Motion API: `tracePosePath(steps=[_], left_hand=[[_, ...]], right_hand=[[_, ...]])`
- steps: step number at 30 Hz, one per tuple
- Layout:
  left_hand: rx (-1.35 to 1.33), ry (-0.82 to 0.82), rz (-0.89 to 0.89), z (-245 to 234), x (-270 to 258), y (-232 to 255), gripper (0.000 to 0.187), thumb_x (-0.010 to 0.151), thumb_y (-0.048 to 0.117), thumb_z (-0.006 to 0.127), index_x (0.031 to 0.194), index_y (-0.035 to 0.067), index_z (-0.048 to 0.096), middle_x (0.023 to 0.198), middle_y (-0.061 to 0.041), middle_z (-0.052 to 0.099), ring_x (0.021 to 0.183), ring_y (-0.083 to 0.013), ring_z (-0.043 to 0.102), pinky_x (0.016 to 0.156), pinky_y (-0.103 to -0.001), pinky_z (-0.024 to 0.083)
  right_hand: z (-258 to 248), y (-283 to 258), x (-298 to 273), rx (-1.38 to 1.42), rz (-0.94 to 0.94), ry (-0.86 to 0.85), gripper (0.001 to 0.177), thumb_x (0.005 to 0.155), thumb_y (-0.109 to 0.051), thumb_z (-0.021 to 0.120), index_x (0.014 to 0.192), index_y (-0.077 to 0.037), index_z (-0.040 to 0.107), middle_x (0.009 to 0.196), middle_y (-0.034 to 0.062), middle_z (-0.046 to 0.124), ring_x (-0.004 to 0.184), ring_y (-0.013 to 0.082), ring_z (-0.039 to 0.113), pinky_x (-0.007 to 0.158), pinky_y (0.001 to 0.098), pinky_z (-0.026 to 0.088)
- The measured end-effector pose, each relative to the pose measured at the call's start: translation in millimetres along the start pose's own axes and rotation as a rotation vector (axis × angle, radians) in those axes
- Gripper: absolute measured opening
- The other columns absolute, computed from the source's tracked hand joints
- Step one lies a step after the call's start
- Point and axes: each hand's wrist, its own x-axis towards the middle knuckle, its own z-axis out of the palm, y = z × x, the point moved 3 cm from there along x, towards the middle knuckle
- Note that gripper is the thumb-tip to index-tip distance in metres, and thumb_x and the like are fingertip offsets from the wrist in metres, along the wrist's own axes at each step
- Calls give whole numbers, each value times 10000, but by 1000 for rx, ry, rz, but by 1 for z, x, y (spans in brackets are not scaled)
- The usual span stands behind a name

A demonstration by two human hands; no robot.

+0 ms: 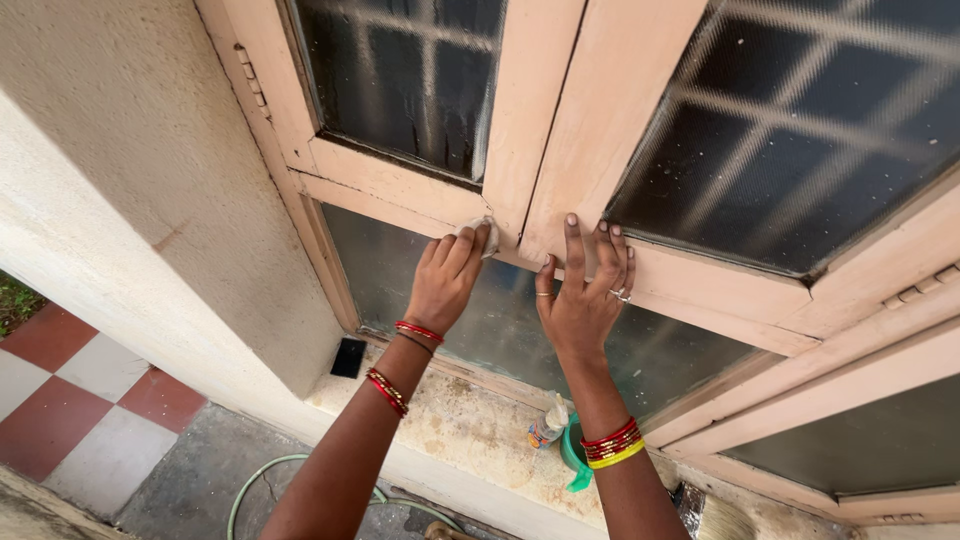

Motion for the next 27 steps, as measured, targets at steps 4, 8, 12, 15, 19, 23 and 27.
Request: tracePosePath(steps=[4,8,12,15,19,23,27], left_hand=[[43,-101,10,-2,-2,-5,497,921,67,621,1402,-45,570,1186,-104,558,985,-223,596,859,-361,509],[116,-6,-13,-2,15,-5,496,921,49,632,1408,-34,582,1183,-93,549,988,-214,586,909,-364,523],[33,30,11,-1,12,-3,493,914,57,625,1394,-42,571,1223,-103,560,1002,-221,591,909,-364,522],[38,-55,39,-5,10,-6,484,922,85,624,1387,-43,580,1209,-107,566,1001,-228,602,875,-364,518],[115,-110,85,-11,18,-17,492,922,68,614,1407,-15,595,1193,-87,574,971,-201,597,890,-355,528],[160,-18,103,12,19,-19,464,965,76,638,1423,17,587,1211,-72,568,985,-183,592,924,-363,528],[75,-76,160,14,-13,-17,517,901,48,646,1410,-20,586,1247,-80,594,981,-183,602,908,-358,531]], right_hand=[[-1,-1,-1,-2,17,-18,556,1037,-286,643,1560,-179,487,1437,137,438,1472,296,395,1238,523,284],[0,-1,-1,1,25,-24,556,1041,-290,640,1564,-182,485,1426,131,426,1472,289,388,1236,527,279],[0,-1,-1,19,24,-30,559,1037,-293,638,1561,-178,483,1431,133,414,1477,290,376,1235,534,278],[0,0,-1,12,15,-32,560,1048,-287,643,1571,-172,479,1447,132,410,1485,295,372,1249,533,279],[0,-2,-1,2,16,-26,563,1041,-287,650,1567,-179,478,1438,131,412,1482,301,378,1242,530,278],[-1,-2,-1,6,18,-17,568,1042,-282,645,1573,-178,473,1419,136,409,1479,305,381,1246,536,283],[1,-1,-1,-1,19,-22,565,1039,-278,640,1571,-174,480,1414,135,412,1476,303,386,1246,536,292]])
